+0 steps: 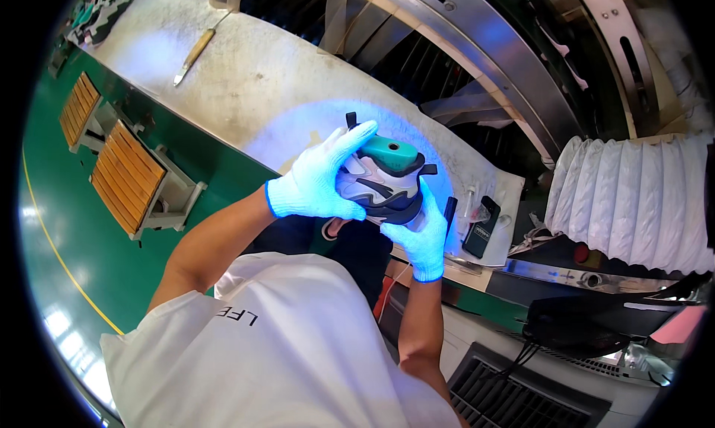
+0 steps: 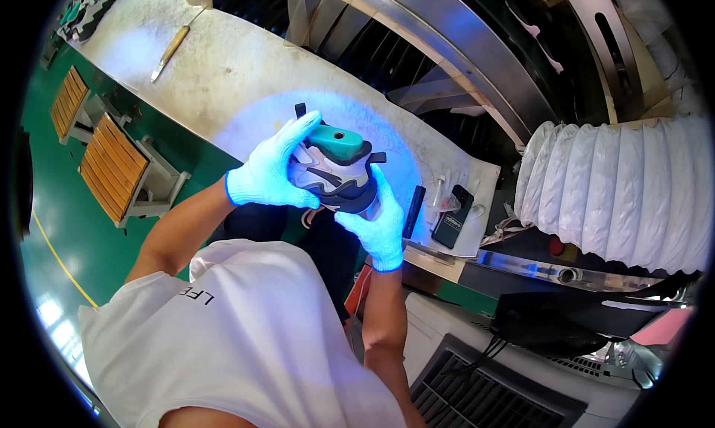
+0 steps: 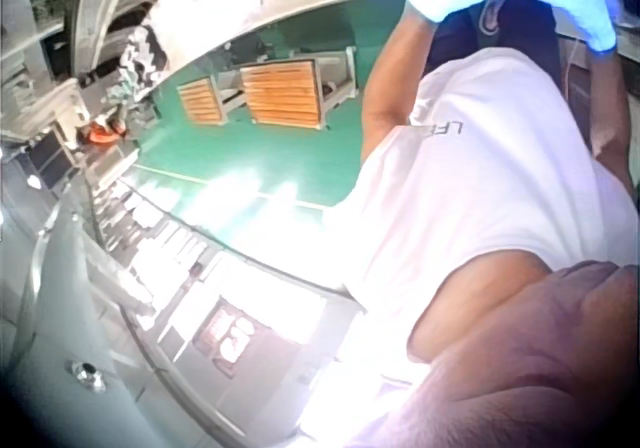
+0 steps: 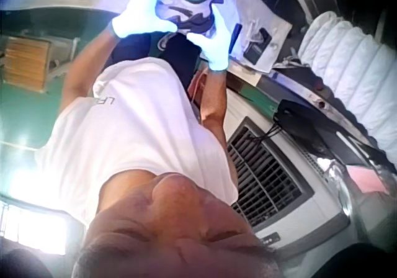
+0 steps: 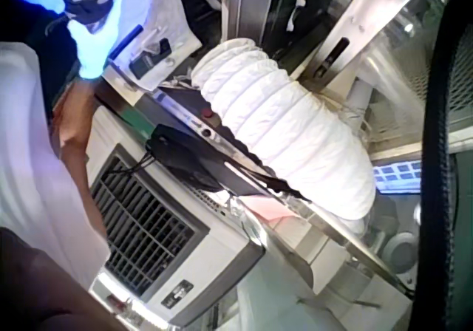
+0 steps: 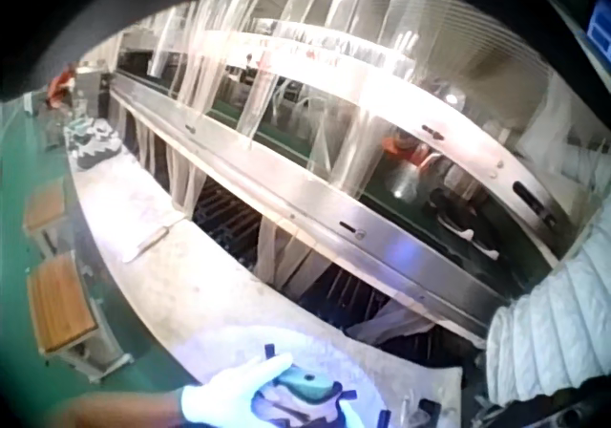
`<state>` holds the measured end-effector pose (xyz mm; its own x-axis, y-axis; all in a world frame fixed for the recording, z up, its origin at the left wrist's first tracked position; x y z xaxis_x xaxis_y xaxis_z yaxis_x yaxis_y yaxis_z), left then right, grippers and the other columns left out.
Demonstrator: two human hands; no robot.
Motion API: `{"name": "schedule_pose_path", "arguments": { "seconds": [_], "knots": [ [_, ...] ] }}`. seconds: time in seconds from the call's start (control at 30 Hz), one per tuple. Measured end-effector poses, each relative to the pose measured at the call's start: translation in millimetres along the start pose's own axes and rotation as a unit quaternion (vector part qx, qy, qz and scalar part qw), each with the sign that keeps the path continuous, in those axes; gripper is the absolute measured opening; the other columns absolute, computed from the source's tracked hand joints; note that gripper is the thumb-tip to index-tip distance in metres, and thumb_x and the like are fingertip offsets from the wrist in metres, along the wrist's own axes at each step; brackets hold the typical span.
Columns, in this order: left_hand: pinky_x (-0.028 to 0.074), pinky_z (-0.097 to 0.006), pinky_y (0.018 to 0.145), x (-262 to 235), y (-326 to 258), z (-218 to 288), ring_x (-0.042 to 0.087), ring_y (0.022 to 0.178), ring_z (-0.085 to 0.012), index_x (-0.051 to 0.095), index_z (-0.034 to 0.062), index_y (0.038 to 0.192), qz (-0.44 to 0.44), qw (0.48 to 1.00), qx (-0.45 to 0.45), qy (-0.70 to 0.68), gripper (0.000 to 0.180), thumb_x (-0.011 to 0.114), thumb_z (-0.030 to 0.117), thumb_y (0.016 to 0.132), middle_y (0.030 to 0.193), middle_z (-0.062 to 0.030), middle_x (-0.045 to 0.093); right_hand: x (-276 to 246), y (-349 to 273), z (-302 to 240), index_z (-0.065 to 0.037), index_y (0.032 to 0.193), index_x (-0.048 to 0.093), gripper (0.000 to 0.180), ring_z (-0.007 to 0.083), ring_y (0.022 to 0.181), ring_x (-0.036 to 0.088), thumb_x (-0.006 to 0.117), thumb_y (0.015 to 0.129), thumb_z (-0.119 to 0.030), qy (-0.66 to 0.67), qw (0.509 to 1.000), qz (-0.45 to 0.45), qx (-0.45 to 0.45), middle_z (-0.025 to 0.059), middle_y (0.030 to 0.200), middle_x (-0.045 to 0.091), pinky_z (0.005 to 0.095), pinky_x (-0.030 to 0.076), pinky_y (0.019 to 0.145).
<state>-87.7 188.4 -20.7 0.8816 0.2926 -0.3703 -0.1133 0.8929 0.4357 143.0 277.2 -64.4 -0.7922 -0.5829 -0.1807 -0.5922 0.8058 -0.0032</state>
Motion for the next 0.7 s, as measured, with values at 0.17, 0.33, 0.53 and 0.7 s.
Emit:
{"name": "schedule_pose_path", "arguments": {
  "seconds": [0.17,0.33,0.53,0.7],
  "knots": [
    [0.061,-0.049,0.1,-2,0,2,0.072,0.117,-0.0445,0.036,0.0133,0.176,-0.023,0.999,-0.019,-0.015,0.135,0.106,0.027,0.062,0.137,-0.0205,0.062,2,-5,-3,0.011,0.167,0.044,0.118,0.0312,0.142,0.064,0.107,0.073,-0.022,-0.023,1.0,0.005,0.016,0.0239,0.155,0.065,0.0451,0.051,0.123],
    [0.061,-0.049,0.099,-4,2,7,0.072,0.116,-0.0435,0.037,0.0133,0.176,-0.011,1.0,-0.001,0.005,0.135,0.105,0.025,0.06,0.134,-0.0197,0.062,1,-8,6,0.012,0.167,0.042,0.12,0.032,0.141,0.064,0.108,0.071,-0.018,0.018,0.999,0.012,0.035,0.0239,0.155,0.065,0.0457,0.052,0.122],
    [0.057,-0.048,0.109,2,6,0,0.069,0.126,-0.0429,0.035,0.0085,0.176,-0.04,0.998,-0.033,0.026,0.138,0.107,0.033,0.062,0.147,-0.0227,0.062,-3,-2,14,0.012,0.165,0.045,0.122,0.0305,0.138,0.066,0.11,0.067,-0.022,0.044,0.998,0.008,0.043,0.0207,0.152,0.066,0.0446,0.052,0.12],
    [0.057,-0.044,0.113,-22,-4,11,0.069,0.133,-0.0348,0.03,0.0051,0.177,0.099,0.981,-0.16,-0.036,0.137,0.105,0.025,0.065,0.153,-0.0245,0.06,15,38,-2,0.008,0.165,0.049,0.118,0.0267,0.138,0.066,0.108,0.069,-0.025,0.234,0.972,-0.002,0.029,0.0147,0.153,0.066,0.0412,0.053,0.119]
  ]
}}
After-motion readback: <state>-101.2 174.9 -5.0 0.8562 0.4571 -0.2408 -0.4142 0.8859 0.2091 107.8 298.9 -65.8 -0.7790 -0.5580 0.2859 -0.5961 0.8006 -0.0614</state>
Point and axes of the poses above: each hand's wrist, its own y-axis towards the middle knuckle, its own x-axis out of the palm, z = x × y, the point moved 10 cm from there along y, towards the middle knuckle
